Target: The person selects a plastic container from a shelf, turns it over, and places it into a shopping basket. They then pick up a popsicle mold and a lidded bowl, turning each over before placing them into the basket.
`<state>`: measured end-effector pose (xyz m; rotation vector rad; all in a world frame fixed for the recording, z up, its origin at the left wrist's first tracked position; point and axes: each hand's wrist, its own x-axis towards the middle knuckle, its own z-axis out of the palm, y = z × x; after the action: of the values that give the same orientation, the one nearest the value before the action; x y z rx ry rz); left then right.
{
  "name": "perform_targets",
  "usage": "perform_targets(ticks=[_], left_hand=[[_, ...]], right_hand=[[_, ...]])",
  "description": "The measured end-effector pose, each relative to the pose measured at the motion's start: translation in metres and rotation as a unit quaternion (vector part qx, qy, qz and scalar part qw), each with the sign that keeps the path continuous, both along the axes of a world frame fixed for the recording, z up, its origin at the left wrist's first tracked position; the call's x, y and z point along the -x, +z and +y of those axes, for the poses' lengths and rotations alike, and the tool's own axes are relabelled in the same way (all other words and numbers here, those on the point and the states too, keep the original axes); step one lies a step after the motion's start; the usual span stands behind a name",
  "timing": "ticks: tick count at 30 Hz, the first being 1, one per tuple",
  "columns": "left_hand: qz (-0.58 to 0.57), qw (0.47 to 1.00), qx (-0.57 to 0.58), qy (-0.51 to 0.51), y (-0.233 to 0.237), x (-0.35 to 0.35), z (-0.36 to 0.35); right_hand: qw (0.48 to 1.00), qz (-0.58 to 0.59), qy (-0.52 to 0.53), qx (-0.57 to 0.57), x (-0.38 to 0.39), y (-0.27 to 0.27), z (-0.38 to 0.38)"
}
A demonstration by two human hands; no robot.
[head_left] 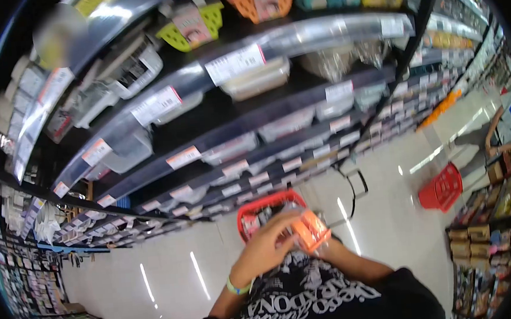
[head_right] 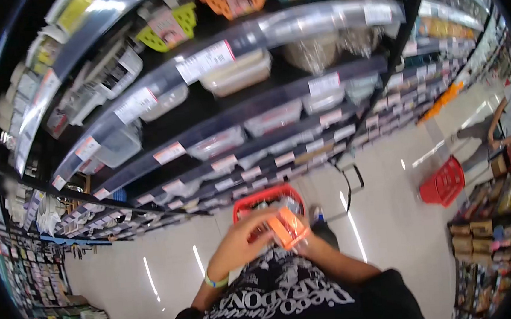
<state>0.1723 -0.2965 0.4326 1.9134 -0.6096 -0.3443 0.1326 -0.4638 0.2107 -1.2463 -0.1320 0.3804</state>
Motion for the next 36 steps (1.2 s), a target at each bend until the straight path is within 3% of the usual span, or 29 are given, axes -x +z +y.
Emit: perform_targets(ticks=[1, 3, 4, 6, 7, 10, 11, 12, 13, 14, 17, 22, 30, 34, 36], left_hand=[[0.01, 1.0, 0.004, 0.004, -0.002, 0.001, 0.002], [-0.055, 0.998, -0.011, -0.011, -0.004, 0.0, 0.005], [-0.101, 0.994, -0.023, -0.028, -0.004, -0.001, 0.006], [-0.077, 0.996, -0.007, -0.048, 0.0, 0.003, 0.002], [-0.068, 0.996, 0.001, -0.056, 0.001, 0.004, 0.001], [-0.016, 0.997, 0.018, -0.078, 0.004, 0.006, 0.001], [-0.025, 0.996, 0.012, -0.08, 0.004, 0.006, 0.002], [-0.033, 0.996, 0.007, -0.081, 0.004, 0.006, 0.003], [-0.042, 0.996, 0.002, -0.082, 0.004, 0.006, 0.003], [-0.038, 0.996, 0.004, -0.084, 0.004, 0.007, 0.004], [-0.032, 0.995, 0.005, -0.095, 0.004, 0.008, 0.008], [-0.032, 0.994, 0.005, -0.106, 0.004, 0.008, 0.012], [-0.084, 0.996, -0.004, 0.017, -0.004, 0.003, 0.021], [-0.07, 0.994, 0.032, 0.072, -0.019, -0.003, 0.032], [-0.07, 0.992, 0.043, 0.092, -0.023, -0.004, 0.036]], right_hand=[[0.984, 0.113, -0.02, -0.134, 0.005, -0.005, 0.002], [0.932, 0.227, -0.047, -0.279, 0.005, 0.015, 0.001], [0.893, 0.281, -0.068, -0.346, 0.005, 0.025, 0.001], [0.849, 0.322, -0.077, -0.411, 0.003, 0.053, 0.002], [0.847, 0.329, -0.086, -0.408, 0.004, 0.07, 0.001], [0.835, 0.329, -0.057, -0.438, 0.003, 0.052, 0.007], [0.926, 0.219, -0.038, -0.306, 0.006, 0.04, 0.009], [0.981, 0.11, -0.036, -0.156, 0.01, 0.028, 0.01], [0.925, 0.226, -0.019, -0.305, 0.01, 0.031, 0.009], [0.834, 0.332, -0.001, -0.441, 0.009, 0.034, 0.008], [0.827, 0.346, 0.009, -0.444, 0.007, 0.07, 0.012], [0.828, 0.348, 0.032, -0.439, 0.007, 0.045, 0.012], [0.847, 0.323, 0.038, -0.421, 0.009, 0.091, 0.011], [0.881, 0.342, 0.01, -0.327, 0.003, 0.096, 0.012], [0.872, 0.353, 0.002, -0.34, 0.004, 0.088, 0.012]])
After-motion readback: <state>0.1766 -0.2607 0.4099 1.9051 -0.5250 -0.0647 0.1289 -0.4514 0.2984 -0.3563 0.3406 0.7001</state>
